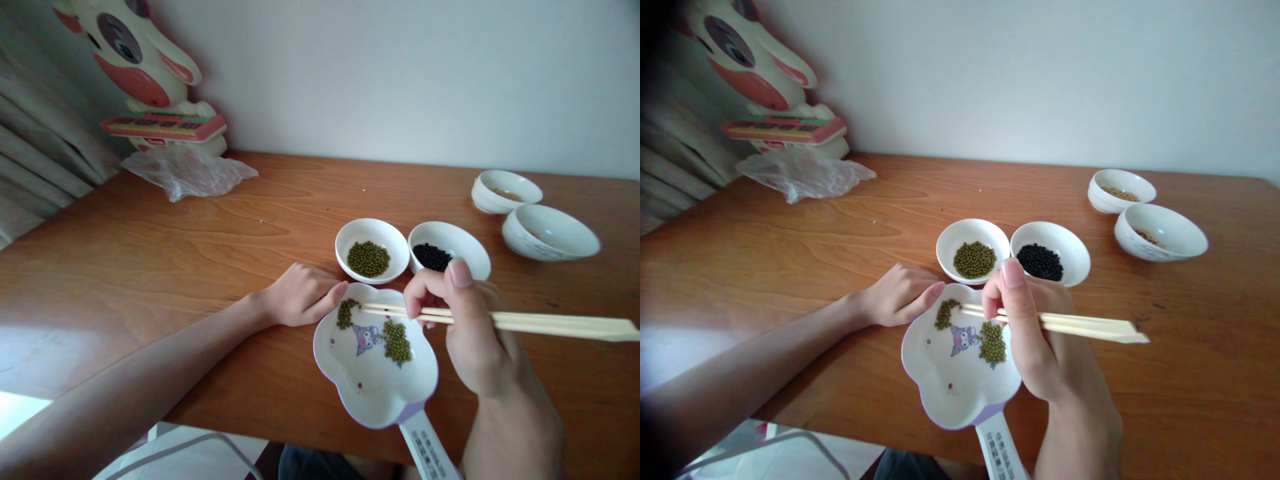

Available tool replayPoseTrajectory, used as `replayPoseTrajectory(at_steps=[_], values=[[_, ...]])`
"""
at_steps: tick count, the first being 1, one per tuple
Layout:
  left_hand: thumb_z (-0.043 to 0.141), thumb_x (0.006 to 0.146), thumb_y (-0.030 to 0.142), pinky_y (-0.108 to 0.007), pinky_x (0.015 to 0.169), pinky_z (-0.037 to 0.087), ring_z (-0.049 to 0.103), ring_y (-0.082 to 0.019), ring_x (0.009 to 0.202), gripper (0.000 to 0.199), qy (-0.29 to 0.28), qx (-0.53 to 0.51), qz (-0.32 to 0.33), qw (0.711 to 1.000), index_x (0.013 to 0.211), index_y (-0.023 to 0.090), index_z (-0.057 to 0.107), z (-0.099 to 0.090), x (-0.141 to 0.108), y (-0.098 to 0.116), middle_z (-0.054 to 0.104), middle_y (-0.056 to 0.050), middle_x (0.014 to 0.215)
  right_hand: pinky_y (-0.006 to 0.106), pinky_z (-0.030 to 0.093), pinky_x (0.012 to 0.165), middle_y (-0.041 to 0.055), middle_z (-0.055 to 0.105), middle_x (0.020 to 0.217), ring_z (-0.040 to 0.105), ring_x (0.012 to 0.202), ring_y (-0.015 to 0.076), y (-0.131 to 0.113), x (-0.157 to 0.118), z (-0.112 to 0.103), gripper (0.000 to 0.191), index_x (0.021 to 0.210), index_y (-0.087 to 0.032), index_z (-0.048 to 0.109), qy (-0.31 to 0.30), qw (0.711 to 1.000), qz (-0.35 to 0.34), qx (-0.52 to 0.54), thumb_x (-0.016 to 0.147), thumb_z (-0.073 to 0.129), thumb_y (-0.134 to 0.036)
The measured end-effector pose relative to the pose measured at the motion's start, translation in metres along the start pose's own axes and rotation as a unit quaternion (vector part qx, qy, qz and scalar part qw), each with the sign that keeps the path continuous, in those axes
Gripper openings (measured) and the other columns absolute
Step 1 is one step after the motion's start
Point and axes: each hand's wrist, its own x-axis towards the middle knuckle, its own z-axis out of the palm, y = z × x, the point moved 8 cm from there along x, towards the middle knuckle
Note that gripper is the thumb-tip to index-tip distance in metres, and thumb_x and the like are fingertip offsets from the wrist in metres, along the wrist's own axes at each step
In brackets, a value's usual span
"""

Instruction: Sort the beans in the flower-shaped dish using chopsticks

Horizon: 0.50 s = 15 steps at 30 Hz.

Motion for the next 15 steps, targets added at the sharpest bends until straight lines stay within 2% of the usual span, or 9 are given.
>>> replayPoseTrajectory(at_steps=[7,11,13,15], values=[[0.028,0.112,0.034,-0.028,0.06,0.033,0.049,-0.012,0.062,0.044,-0.003,0.0,-0.006,1.0,0.075,0.019,0.046,0.0,0.001,-0.002,0.059,-0.002,0.072,0.032,0.036,0.057,-0.001,0.056,0.058,0.052,0.057,0.0117,-0.002,0.002,-0.001,0.066,0.064,-0.021,0.057,0.018,1.0,-0.009,0.018,0.111,0.026,-0.054],[0.028,0.111,0.034,-0.029,0.061,0.034,0.049,-0.013,0.062,0.043,-0.004,0.0,0.0,1.0,0.075,0.019,0.046,0.001,0.0,-0.001,0.059,-0.002,0.072,0.033,0.037,0.056,0.0013,0.058,0.057,0.055,0.057,0.0149,-0.006,0.0,-0.011,0.069,0.061,-0.022,0.06,0.043,0.999,-0.022,0.022,0.11,0.026,-0.056],[0.028,0.111,0.034,-0.028,0.061,0.034,0.05,-0.013,0.062,0.043,-0.003,-0.003,0.003,1.0,0.076,0.019,0.046,0.001,0.001,0.0,0.059,-0.002,0.072,0.034,0.038,0.056,0.0029,0.06,0.057,0.057,0.058,0.0171,-0.013,-0.003,-0.024,0.072,0.06,-0.023,0.063,0.081,0.995,-0.057,0.022,0.109,0.024,-0.059],[0.027,0.111,0.033,-0.028,0.062,0.035,0.05,-0.013,0.063,0.043,-0.001,-0.004,0.003,1.0,0.076,0.019,0.046,0.0,0.001,0.001,0.06,-0.002,0.073,0.036,0.041,0.061,0.0037,0.061,0.057,0.059,0.06,0.0193,-0.019,-0.01,-0.044,0.075,0.06,-0.024,0.065,0.156,0.983,-0.09,0.041,0.109,0.021,-0.06]])
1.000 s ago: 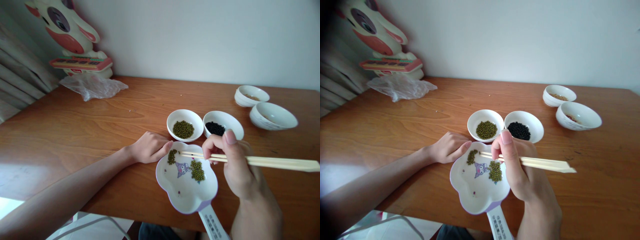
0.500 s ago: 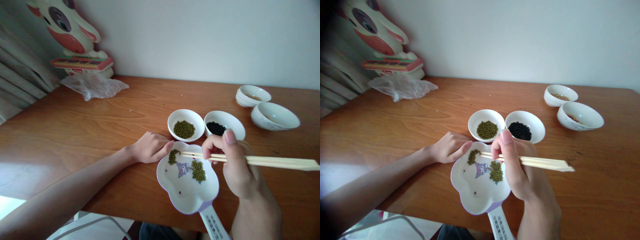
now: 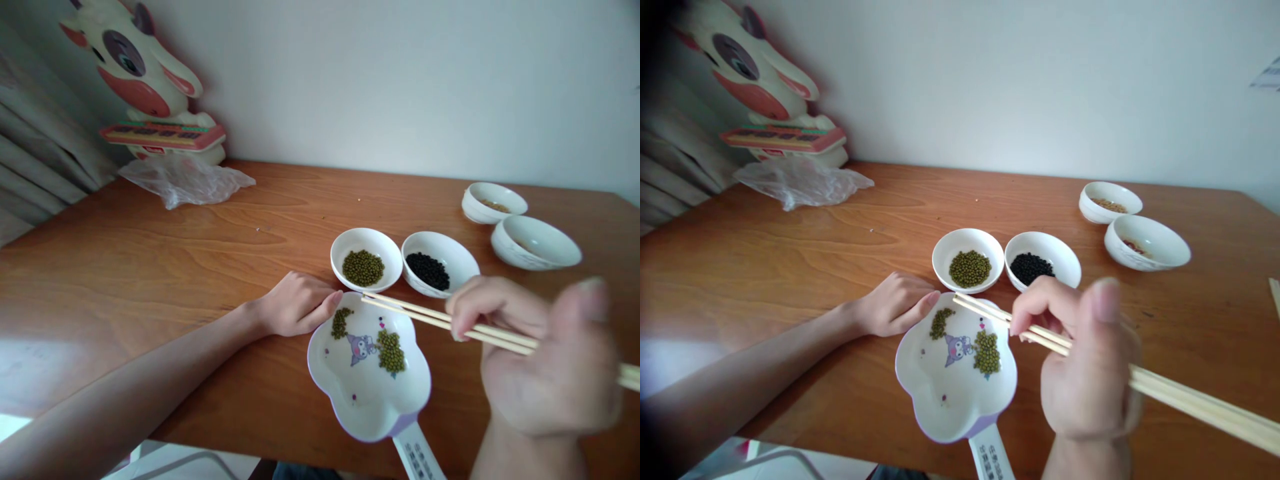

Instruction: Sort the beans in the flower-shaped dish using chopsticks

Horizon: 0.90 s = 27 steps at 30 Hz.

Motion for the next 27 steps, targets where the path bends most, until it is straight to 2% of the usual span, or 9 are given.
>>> replayPoseTrajectory(at_steps=[3,5,6,8,11,16,19,22,27], values=[[0.028,0.112,0.033,-0.028,0.062,0.035,0.05,-0.013,0.063,0.042,0.003,0.003,0.0,1.0,0.077,0.019,0.047,-0.001,0.0,0.0,0.06,-0.002,0.075,0.037,0.045,0.07,0.0039,0.058,0.056,0.058,0.062,0.0206,-0.007,-0.004,-0.026,0.074,0.06,-0.025,0.066,0.126,0.99,-0.044,0.042,0.111,0.018,-0.051],[0.028,0.111,0.033,-0.028,0.063,0.035,0.05,-0.013,0.064,0.042,0.004,0.006,0.0,1.0,0.077,0.019,0.047,-0.002,0.0,0.0,0.061,-0.001,0.075,0.037,0.045,0.071,0.0039,0.056,0.056,0.057,0.062,0.0206,-0.009,-0.006,-0.032,0.072,0.06,-0.025,0.065,0.181,0.98,-0.064,0.051,0.111,0.019,-0.045],[0.028,0.111,0.033,-0.028,0.063,0.035,0.05,-0.013,0.064,0.042,0.004,0.008,0.001,1.0,0.077,0.019,0.046,-0.002,0.0,0.0,0.06,-0.001,0.075,0.036,0.044,0.069,0.0039,0.055,0.056,0.057,0.062,0.0204,-0.008,-0.007,-0.032,0.072,0.06,-0.025,0.065,0.199,0.977,-0.058,0.044,0.111,0.018,-0.045],[0.028,0.111,0.032,-0.028,0.063,0.036,0.051,-0.013,0.064,0.041,0.006,0.011,0.001,1.0,0.077,0.019,0.046,-0.002,0.0,-0.001,0.061,-0.001,0.075,0.036,0.042,0.064,0.004,0.058,0.058,0.057,0.063,0.0202,0.002,-0.006,-0.025,0.073,0.064,-0.024,0.066,0.21,0.978,0.004,0.015,0.11,0.017,-0.051],[0.029,0.111,0.032,-0.029,0.064,0.037,0.052,-0.013,0.064,0.041,0.008,0.011,0.003,1.0,0.076,0.019,0.046,-0.001,0.0,-0.001,0.061,-0.002,0.075,0.036,0.04,0.061,0.0051,0.063,0.063,0.058,0.064,0.0207,0.013,-0.003,-0.01,0.075,0.068,-0.023,0.068,0.166,0.982,0.093,-0.02,0.106,0.02,-0.067],[0.028,0.111,0.033,-0.029,0.063,0.036,0.051,-0.013,0.063,0.042,0.008,0.008,0.004,1.0,0.076,0.019,0.047,-0.002,0.001,0.001,0.061,-0.002,0.075,0.037,0.038,0.059,0.0051,0.058,0.055,0.057,0.061,0.0213,0.007,-0.002,-0.005,0.078,0.056,-0.024,0.064,0.093,0.993,0.068,0.007,0.105,0.022,-0.068],[0.028,0.111,0.033,-0.029,0.061,0.034,0.05,-0.013,0.062,0.043,0.001,0.008,-0.002,1.0,0.076,0.019,0.048,-0.002,0.001,0.0,0.06,-0.002,0.073,0.036,0.037,0.056,0.0044,0.056,0.054,0.053,0.057,0.0194,0.011,-0.003,0.006,0.078,0.056,-0.024,0.062,-0.018,0.997,0.072,0.001,0.105,0.02,-0.069],[0.028,0.111,0.034,-0.029,0.061,0.035,0.051,-0.013,0.062,0.043,-0.003,0.005,-0.006,1.0,0.076,0.019,0.048,-0.001,0.0,-0.001,0.06,-0.002,0.073,0.034,0.038,0.056,0.0032,0.058,0.059,0.055,0.058,0.0176,0.022,-0.008,0.022,0.077,0.062,-0.023,0.062,-0.113,0.989,0.097,-0.011,0.105,0.016,-0.069],[0.028,0.111,0.034,-0.029,0.062,0.035,0.052,-0.013,0.063,0.044,0.0,0.006,-0.007,1.0,0.076,0.019,0.048,0.0,0.0,-0.002,0.06,-0.001,0.072,0.034,0.037,0.058,0.0008,0.057,0.061,0.055,0.061,0.0152,0.032,-0.012,0.037,0.073,0.068,-0.022,0.059,-0.148,0.981,0.119,-0.035,0.107,0.015,-0.065]])
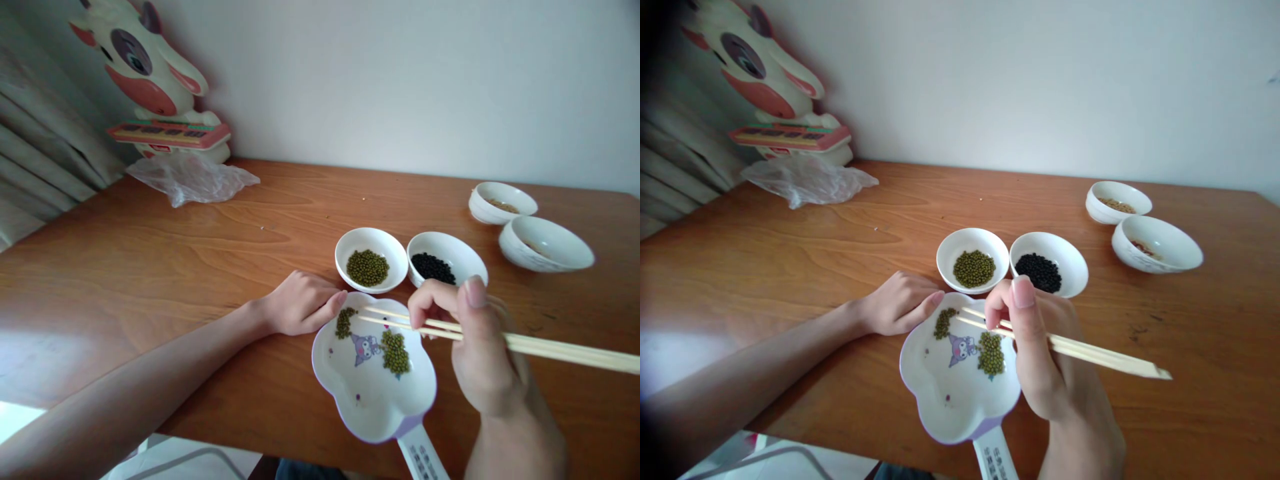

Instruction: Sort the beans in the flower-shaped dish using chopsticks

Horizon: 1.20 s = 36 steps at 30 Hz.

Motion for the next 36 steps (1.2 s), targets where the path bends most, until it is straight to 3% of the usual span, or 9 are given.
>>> replayPoseTrajectory(at_steps=[21,36], values=[[0.028,0.112,0.034,-0.027,0.059,0.035,0.053,-0.012,0.062,0.046,0.003,0.001,0.006,1.0,0.076,0.018,0.052,-0.001,0.0,0.001,0.062,-0.003,0.073,0.03,0.038,0.057,-0.001,0.058,0.061,0.055,0.058,0.011,-0.013,0.006,0.007,0.066,0.068,-0.02,0.059,-0.001,0.998,-0.06,-0.013,0.112,0.021,-0.052],[0.029,0.111,0.033,-0.028,0.059,0.035,0.054,-0.012,0.061,0.047,0.012,0.007,0.013,1.0,0.075,0.018,0.053,-0.002,-0.001,0.002,0.062,-0.003,0.072,0.035,0.037,0.056,0.003,0.058,0.057,0.054,0.056,0.0176,-0.005,0.005,-0.006,0.074,0.06,-0.023,0.06,0.022,0.998,-0.037,0.037,0.108,0.018,-0.062]])
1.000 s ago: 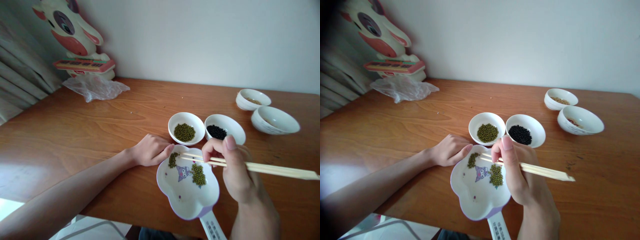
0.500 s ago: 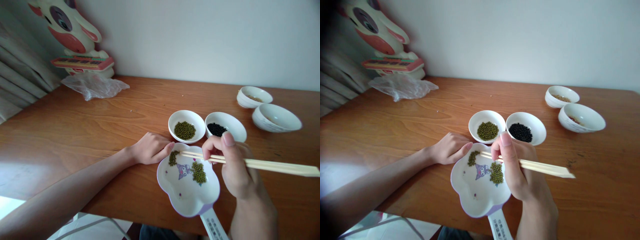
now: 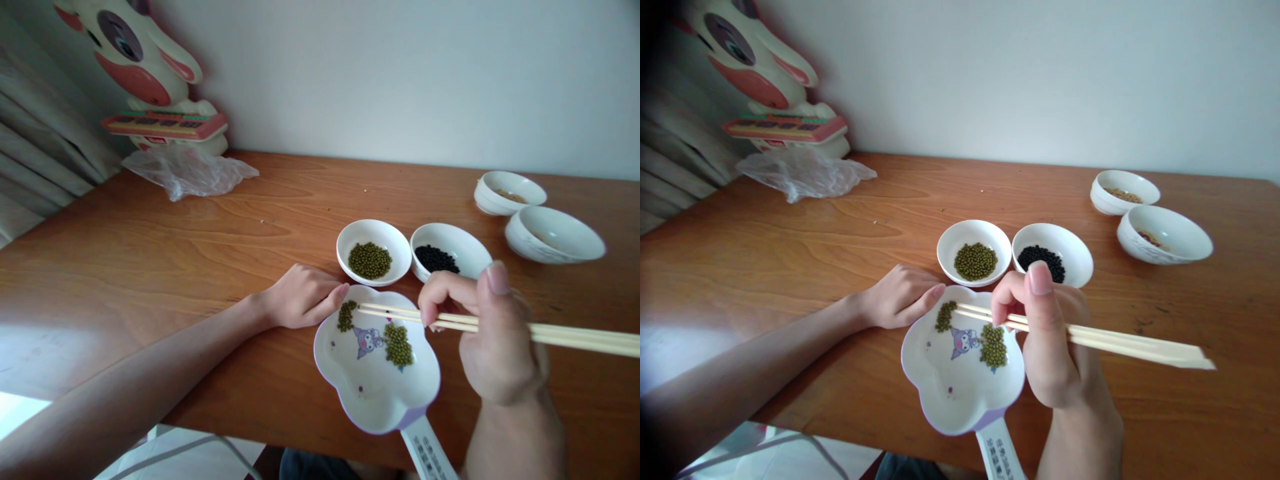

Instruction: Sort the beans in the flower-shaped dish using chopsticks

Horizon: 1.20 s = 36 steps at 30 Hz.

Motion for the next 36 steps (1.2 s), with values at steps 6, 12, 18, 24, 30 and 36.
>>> replayPoseTrajectory(at_steps=[6,12,18,24,30,36], values=[[0.028,0.111,0.034,-0.028,0.059,0.036,0.054,-0.012,0.061,0.047,0.001,0.002,0.001,1.0,0.074,0.018,0.052,0.0,0.0,0.001,0.062,-0.003,0.071,0.038,0.04,0.059,0.0047,0.058,0.053,0.058,0.06,0.0215,-0.022,-0.003,-0.021,0.078,0.056,-0.025,0.064,0.105,0.992,-0.06,0.038,0.108,0.018,-0.062],[0.028,0.111,0.033,-0.027,0.061,0.037,0.056,-0.013,0.064,0.046,-0.002,0.003,0.001,1.0,0.076,0.018,0.053,0.0,0.0,0.0,0.065,-0.004,0.075,0.043,0.042,0.067,0.0057,0.056,0.056,0.057,0.062,0.0241,-0.029,-0.014,-0.042,0.074,0.059,-0.025,0.067,0.221,0.969,-0.083,0.078,0.109,0.022,-0.056],[0.028,0.111,0.033,-0.028,0.06,0.037,0.056,-0.013,0.063,0.046,0.003,0.003,-0.001,1.0,0.076,0.018,0.054,0.001,-0.001,-0.001,0.065,-0.004,0.074,0.036,0.038,0.055,0.0046,0.057,0.053,0.056,0.057,0.0208,-0.017,-0.007,-0.027,0.08,0.054,-0.024,0.06,0.133,0.991,-0.009,0.002,0.104,0.016,-0.07],[0.029,0.111,0.033,-0.028,0.061,0.036,0.053,-0.012,0.063,0.044,-0.01,-0.005,-0.007,1.0,0.076,0.019,0.05,0.002,0.0,-0.001,0.063,-0.002,0.075,0.033,0.038,0.054,0.0032,0.057,0.056,0.055,0.056,0.0172,0.004,0.0,0.003,0.079,0.062,-0.022,0.059,-0.016,0.999,0.027,-0.002,0.104,0.013,-0.071],[0.029,0.111,0.034,-0.028,0.06,0.035,0.052,-0.012,0.062,0.044,-0.011,-0.009,-0.009,1.0,0.076,0.018,0.049,0.001,-0.001,-0.001,0.063,-0.002,0.075,0.033,0.034,0.054,0.0019,0.054,0.058,0.051,0.056,0.0159,0.009,-0.001,0.011,0.079,0.064,-0.022,0.058,-0.04,0.998,0.035,-0.016,0.105,0.01,-0.069],[0.028,0.112,0.034,-0.028,0.061,0.035,0.052,-0.012,0.063,0.044,-0.008,-0.01,-0.006,1.0,0.076,0.018,0.049,0.001,-0.001,-0.001,0.063,-0.003,0.075,0.032,0.035,0.057,0.0003,0.053,0.059,0.05,0.058,0.0139,0.004,-0.001,0.013,0.075,0.064,-0.021,0.056,-0.035,0.999,0.023,-0.018,0.108,0.014,-0.064]])
